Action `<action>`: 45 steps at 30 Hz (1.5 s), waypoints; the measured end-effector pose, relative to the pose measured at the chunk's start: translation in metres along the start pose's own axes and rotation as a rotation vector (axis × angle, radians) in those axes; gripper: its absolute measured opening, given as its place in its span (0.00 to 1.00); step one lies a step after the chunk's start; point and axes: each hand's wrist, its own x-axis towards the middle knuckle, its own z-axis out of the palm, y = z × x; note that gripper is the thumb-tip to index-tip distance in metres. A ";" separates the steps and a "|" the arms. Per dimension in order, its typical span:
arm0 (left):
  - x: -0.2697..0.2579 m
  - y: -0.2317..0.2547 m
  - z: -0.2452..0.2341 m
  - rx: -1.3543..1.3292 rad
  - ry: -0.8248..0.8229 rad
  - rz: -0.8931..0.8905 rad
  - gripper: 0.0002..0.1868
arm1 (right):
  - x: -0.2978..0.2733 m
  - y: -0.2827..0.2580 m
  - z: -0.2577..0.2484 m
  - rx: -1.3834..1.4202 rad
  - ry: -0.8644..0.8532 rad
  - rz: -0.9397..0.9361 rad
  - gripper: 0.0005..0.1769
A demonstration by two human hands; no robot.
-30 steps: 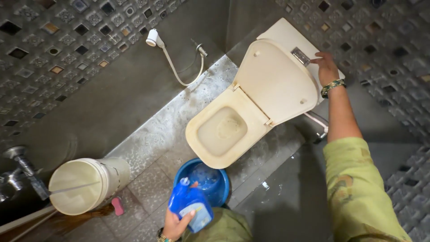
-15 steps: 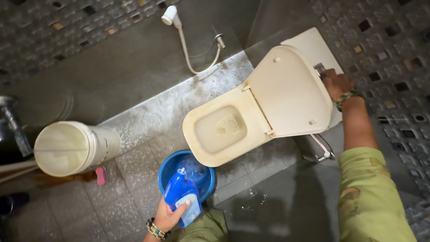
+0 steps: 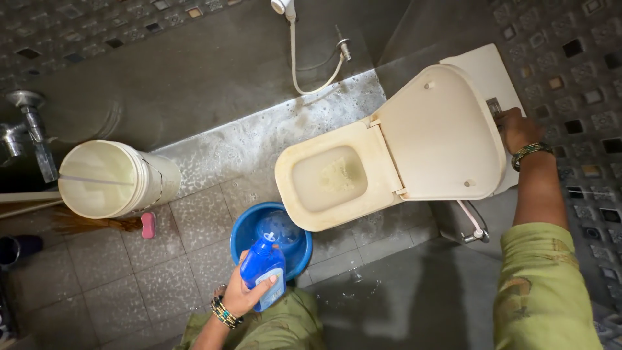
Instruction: The person pours cleaning liquid into a toilet and a bucket, then uses a broom and water to scrub and rinse the bathroom floor.
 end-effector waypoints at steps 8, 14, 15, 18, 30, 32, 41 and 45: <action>-0.008 -0.019 -0.014 0.126 0.144 0.045 0.32 | -0.001 0.029 -0.014 0.364 0.224 -0.337 0.20; 0.020 -0.003 0.009 -0.113 0.253 0.118 0.34 | -0.170 -0.052 0.047 0.962 0.526 -0.536 0.14; 0.025 0.000 0.016 -0.192 0.283 0.106 0.33 | -0.216 -0.090 0.077 1.650 0.297 -0.214 0.13; 0.040 -0.003 0.037 -0.291 0.428 0.009 0.27 | -0.386 -0.187 0.147 0.621 0.014 -0.504 0.31; 0.018 0.006 0.071 0.169 0.448 -0.207 0.52 | -0.529 -0.268 0.218 0.154 0.074 -0.300 0.32; 0.015 -0.006 0.050 0.300 0.314 -0.175 0.57 | -0.516 -0.247 0.197 0.099 -0.001 -0.222 0.29; 0.030 -0.155 -0.209 0.166 0.546 -0.158 0.17 | -0.435 -0.181 0.138 -0.939 0.075 -0.292 0.15; -0.001 -0.185 -0.308 -0.083 0.644 -0.225 0.14 | -0.421 -0.194 0.126 -1.014 0.220 -0.336 0.13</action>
